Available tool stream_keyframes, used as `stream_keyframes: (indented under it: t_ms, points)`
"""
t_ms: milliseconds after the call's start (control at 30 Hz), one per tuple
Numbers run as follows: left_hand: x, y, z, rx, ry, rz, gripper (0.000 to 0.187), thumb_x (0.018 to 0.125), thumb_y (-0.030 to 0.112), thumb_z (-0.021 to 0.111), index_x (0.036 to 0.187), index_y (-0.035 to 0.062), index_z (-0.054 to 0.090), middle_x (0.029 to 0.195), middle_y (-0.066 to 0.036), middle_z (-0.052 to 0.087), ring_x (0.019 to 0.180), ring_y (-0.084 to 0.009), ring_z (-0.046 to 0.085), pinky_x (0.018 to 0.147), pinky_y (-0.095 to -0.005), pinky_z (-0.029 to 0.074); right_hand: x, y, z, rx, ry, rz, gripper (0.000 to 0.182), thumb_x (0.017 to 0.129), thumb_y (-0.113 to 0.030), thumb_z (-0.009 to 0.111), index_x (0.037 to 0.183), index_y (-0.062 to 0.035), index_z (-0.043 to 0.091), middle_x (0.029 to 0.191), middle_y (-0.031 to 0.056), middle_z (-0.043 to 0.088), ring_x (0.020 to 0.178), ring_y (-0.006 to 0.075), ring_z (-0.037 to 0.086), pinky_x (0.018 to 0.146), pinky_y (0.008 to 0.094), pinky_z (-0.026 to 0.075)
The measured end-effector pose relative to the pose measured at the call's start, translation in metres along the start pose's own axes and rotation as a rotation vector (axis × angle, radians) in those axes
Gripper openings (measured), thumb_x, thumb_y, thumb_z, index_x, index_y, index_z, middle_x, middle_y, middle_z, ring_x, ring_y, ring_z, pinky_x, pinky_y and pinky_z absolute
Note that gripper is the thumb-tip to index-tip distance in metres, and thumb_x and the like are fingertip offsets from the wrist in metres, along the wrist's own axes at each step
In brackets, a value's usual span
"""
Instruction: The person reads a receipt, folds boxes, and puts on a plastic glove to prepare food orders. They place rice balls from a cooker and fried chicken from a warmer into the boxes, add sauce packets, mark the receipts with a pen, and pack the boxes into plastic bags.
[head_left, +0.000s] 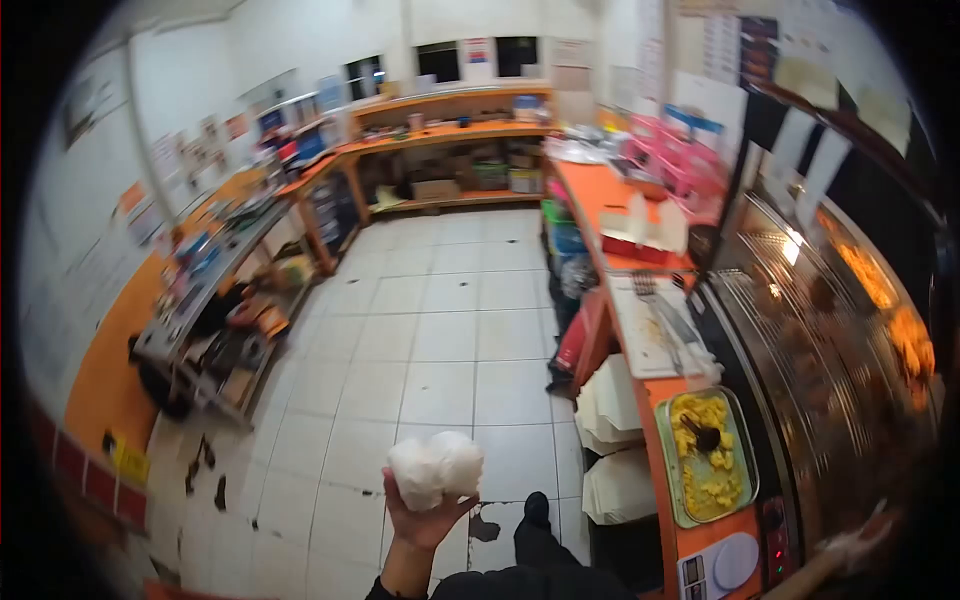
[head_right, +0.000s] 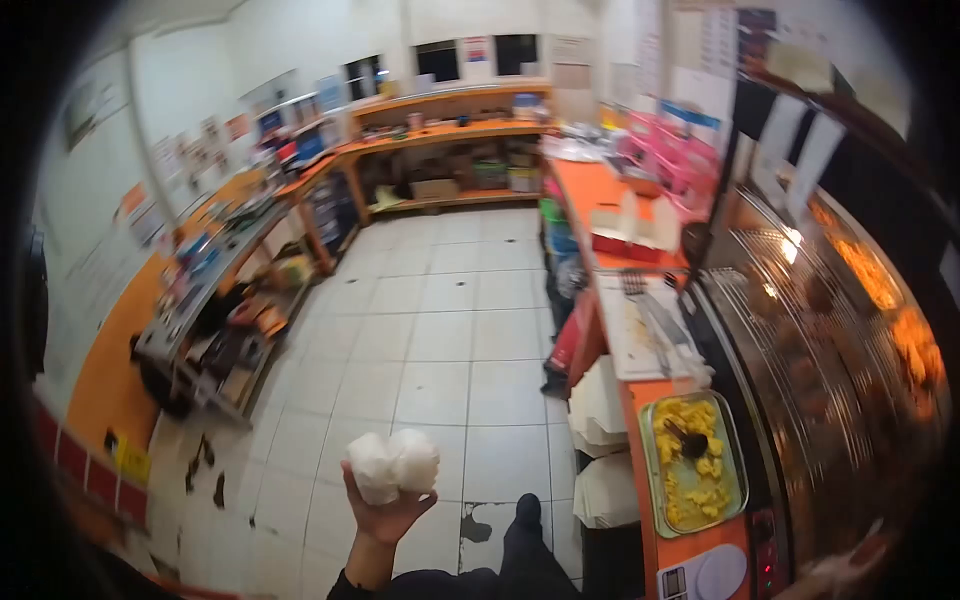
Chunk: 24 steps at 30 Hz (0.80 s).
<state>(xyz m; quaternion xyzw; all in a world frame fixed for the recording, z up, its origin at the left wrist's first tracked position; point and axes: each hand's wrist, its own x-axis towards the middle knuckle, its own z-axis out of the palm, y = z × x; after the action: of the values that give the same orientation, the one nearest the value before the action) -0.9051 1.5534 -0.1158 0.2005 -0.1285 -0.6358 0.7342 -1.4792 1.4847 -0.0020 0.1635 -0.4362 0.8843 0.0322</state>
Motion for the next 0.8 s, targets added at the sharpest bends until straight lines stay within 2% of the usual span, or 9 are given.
stream_keyframes:
  t_ms: [167,267,367,433,500,533,567,667,800]
  points:
    - [0.089,0.006,-0.027,0.118,0.024,-0.067,0.083,0.071,0.073,0.051,0.136,0.0243,0.035,0.142,-0.008,0.033,0.131,-0.0308,0.030,0.098,-0.0587,0.030,-0.013,0.021,0.016,0.004,0.081,-0.205,0.071,0.088,-0.037,0.054,0.142,-0.0077,0.018,0.146,0.0111,0.019,0.115,0.0278,0.051,0.106,0.0495,0.027]
    - [0.156,0.002,-0.022,0.185,0.085,-0.102,0.082,0.071,0.074,0.050,0.135,0.0240,0.036,0.139,-0.008,0.036,0.127,-0.0303,0.034,0.095,-0.0572,0.032,-0.023,0.045,0.051,0.012,0.075,-0.298,0.064,0.089,-0.033,0.051,0.140,-0.0047,0.025,0.143,0.0145,0.026,0.117,0.0285,0.048,0.106,0.0488,0.028]
    - [0.205,-0.001,-0.014,0.181,0.167,-0.099,0.082,0.073,0.075,0.046,0.135,0.0223,0.037,0.137,-0.009,0.039,0.122,-0.0312,0.040,0.091,-0.0546,0.038,-0.036,0.084,0.115,0.063,-0.081,-0.369,0.057,0.091,-0.029,0.049,0.137,-0.0016,0.031,0.139,0.0179,0.034,0.120,0.0292,0.045,0.105,0.0482,0.030]
    - [0.238,0.002,-0.002,0.187,0.102,-0.109,0.082,0.074,0.075,0.046,0.135,0.0214,0.038,0.135,-0.010,0.042,0.120,-0.0315,0.043,0.089,-0.0515,0.041,0.002,0.185,0.122,0.150,-0.399,-0.357,0.054,0.092,-0.027,0.047,0.136,0.0004,0.035,0.136,0.0201,0.039,0.122,0.0297,0.042,0.105,0.0477,0.031]
    - [0.265,0.004,0.002,0.157,0.114,-0.102,0.078,0.076,0.073,0.047,0.133,0.0202,0.039,0.133,-0.009,0.044,0.116,-0.0304,0.046,0.085,-0.0474,0.044,-0.148,0.127,0.289,0.271,-0.502,-0.383,0.055,0.086,-0.021,0.051,0.133,0.0037,0.035,0.131,0.0248,0.041,0.116,0.0321,0.046,0.097,0.0491,0.043]
    - [0.281,0.006,-0.004,0.142,0.139,-0.096,0.076,0.077,0.070,0.049,0.133,0.0197,0.040,0.131,-0.008,0.045,0.115,-0.0299,0.046,0.083,-0.0466,0.045,-0.190,0.122,0.335,0.239,-0.483,-0.238,0.052,0.080,-0.028,0.052,0.119,0.0061,0.046,0.113,0.0208,0.052,0.099,0.0286,0.055,0.091,0.0448,0.048]
    - [0.299,0.010,-0.011,0.133,0.161,-0.093,0.073,0.078,0.068,0.050,0.132,0.0192,0.040,0.130,-0.008,0.046,0.114,-0.0293,0.047,0.080,-0.0458,0.046,-0.201,0.152,0.338,0.233,-0.695,-0.040,0.055,0.080,-0.029,0.051,0.123,0.0036,0.042,0.117,0.0192,0.050,0.097,0.0281,0.057,0.082,0.0424,0.053]
    - [0.355,0.028,-0.036,0.146,0.209,-0.119,0.065,0.080,0.056,0.058,0.130,0.0174,0.042,0.125,-0.007,0.049,0.108,-0.0263,0.050,0.072,-0.0383,0.048,-0.271,0.187,0.398,0.250,-0.431,0.549,0.058,0.079,-0.026,0.056,0.129,-0.0003,0.039,0.113,0.0165,0.054,0.100,0.0294,0.059,0.066,0.0342,0.057]
    - [0.470,0.065,-0.031,0.437,0.192,-0.281,0.063,0.078,0.040,0.068,0.128,0.0154,0.039,0.118,-0.008,0.049,0.104,-0.0252,0.051,0.078,-0.0397,0.048,-0.306,0.250,0.438,0.362,-0.628,0.710,0.054,0.083,-0.025,0.058,0.130,-0.0055,0.039,0.115,0.0139,0.054,0.096,0.0267,0.059,0.064,0.0377,0.058]
